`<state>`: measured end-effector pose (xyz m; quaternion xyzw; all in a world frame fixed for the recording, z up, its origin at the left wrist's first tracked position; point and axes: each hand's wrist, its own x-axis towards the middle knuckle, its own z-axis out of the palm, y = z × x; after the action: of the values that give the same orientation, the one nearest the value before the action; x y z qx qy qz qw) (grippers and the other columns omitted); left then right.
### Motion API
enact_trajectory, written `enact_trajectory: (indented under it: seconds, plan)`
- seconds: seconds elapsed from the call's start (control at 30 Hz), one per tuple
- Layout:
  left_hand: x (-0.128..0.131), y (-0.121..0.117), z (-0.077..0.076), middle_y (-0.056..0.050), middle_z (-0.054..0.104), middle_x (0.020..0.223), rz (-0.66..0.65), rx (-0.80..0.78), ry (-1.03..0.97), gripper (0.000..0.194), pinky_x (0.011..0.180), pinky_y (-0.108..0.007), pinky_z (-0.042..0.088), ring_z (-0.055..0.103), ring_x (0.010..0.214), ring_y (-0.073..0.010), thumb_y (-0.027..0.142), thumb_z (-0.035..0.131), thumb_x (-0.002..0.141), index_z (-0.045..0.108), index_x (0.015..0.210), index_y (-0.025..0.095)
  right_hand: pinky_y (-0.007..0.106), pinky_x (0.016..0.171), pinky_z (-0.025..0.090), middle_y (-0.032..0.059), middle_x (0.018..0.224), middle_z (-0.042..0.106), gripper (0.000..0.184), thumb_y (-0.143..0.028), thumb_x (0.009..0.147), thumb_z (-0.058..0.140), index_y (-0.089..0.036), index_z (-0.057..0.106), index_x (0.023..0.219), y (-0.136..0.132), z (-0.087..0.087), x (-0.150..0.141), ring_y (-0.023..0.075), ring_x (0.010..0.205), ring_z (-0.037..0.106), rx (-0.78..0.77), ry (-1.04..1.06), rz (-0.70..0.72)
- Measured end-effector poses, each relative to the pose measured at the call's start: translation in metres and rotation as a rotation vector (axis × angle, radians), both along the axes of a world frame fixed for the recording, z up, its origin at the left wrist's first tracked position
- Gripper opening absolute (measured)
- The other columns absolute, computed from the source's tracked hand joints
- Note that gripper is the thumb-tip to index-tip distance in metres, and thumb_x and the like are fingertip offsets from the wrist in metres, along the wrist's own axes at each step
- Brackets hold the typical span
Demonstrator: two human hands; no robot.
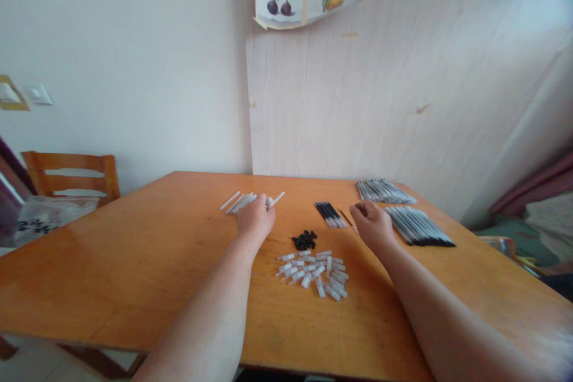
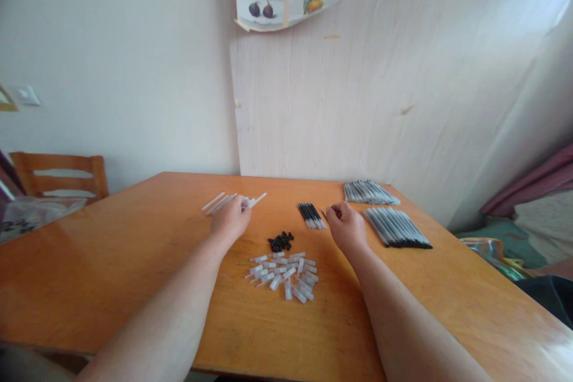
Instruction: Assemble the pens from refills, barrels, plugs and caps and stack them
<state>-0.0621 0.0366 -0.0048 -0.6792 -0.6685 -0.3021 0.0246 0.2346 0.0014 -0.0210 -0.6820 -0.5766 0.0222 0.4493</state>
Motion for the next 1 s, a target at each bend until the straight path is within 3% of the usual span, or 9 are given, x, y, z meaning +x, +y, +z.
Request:
enact_trajectory:
  seconds: [0.1, 0.23, 0.37, 0.47, 0.63, 1.0]
  plan:
    - [0.001, 0.006, -0.001, -0.006, 0.069, 0.085, -0.111, 0.075, -0.359, 0.018, 0.067, -0.029, 0.04, 0.061, 0.077, -0.0205, 0.029, 0.056, 0.079, 0.067, 0.092, 0.022, 0.026, 0.059, 0.035, 0.0026, 0.064, 0.062, 0.031, -0.044, 0.079, 0.05, -0.018, 0.065, 0.077, 0.001, -0.002, 0.0, 0.017, 0.063, 0.055, 0.002, 0.011, 0.0]
    - [0.002, 0.01, 0.002, -0.002, 0.065, 0.071, -0.213, 0.088, -1.028, 0.02, 0.059, -0.024, 0.039, 0.056, 0.063, -0.0132, 0.033, 0.062, 0.072, 0.068, 0.084, 0.018, 0.026, 0.058, 0.035, 0.0024, 0.064, 0.062, 0.032, -0.045, 0.079, 0.05, -0.018, 0.065, 0.076, 0.001, -0.003, 0.0, 0.0167, 0.062, 0.055, -0.002, 0.026, 0.008]
    - [-0.001, 0.009, 0.009, 0.001, 0.058, 0.062, -0.241, 0.044, -1.348, 0.026, 0.052, -0.018, 0.034, 0.046, 0.054, -0.0065, 0.039, 0.069, 0.067, 0.066, 0.078, 0.015, 0.026, 0.058, 0.035, 0.0025, 0.064, 0.063, 0.032, -0.045, 0.079, 0.051, -0.017, 0.066, 0.077, 0.0, -0.002, 0.0, 0.0171, 0.063, 0.056, -0.017, 0.036, -0.004]
    - [-0.002, 0.007, 0.011, 0.002, 0.057, 0.062, -0.294, 0.044, -1.444, 0.027, 0.051, -0.017, 0.032, 0.043, 0.053, -0.0047, 0.035, 0.074, 0.063, 0.065, 0.078, 0.015, 0.026, 0.058, 0.036, 0.0026, 0.063, 0.062, 0.031, -0.043, 0.078, 0.051, -0.017, 0.067, 0.077, 0.0, -0.001, 0.001, 0.0173, 0.063, 0.056, -0.017, 0.053, -0.015]
    - [0.002, 0.002, 0.016, 0.006, 0.053, 0.058, -0.366, 0.055, -1.445, 0.027, 0.052, -0.017, 0.033, 0.04, 0.05, -0.0038, 0.021, 0.072, 0.059, 0.066, 0.085, 0.016, 0.026, 0.057, 0.035, 0.0024, 0.064, 0.063, 0.03, -0.042, 0.077, 0.051, -0.017, 0.067, 0.078, 0.004, -0.004, 0.005, 0.0165, 0.062, 0.056, -0.017, 0.074, -0.029]
    - [0.008, -0.009, 0.025, -0.001, 0.063, 0.07, -0.311, 0.128, -1.319, 0.046, 0.054, -0.02, 0.041, 0.052, 0.058, -0.0092, 0.038, 0.075, 0.061, 0.07, 0.1, 0.014, 0.026, 0.058, 0.036, 0.0081, 0.077, 0.07, 0.02, -0.03, 0.071, 0.057, -0.017, 0.07, 0.078, 0.01, -0.012, 0.026, 0.0199, 0.073, 0.062, -0.375, -0.212, -0.036]
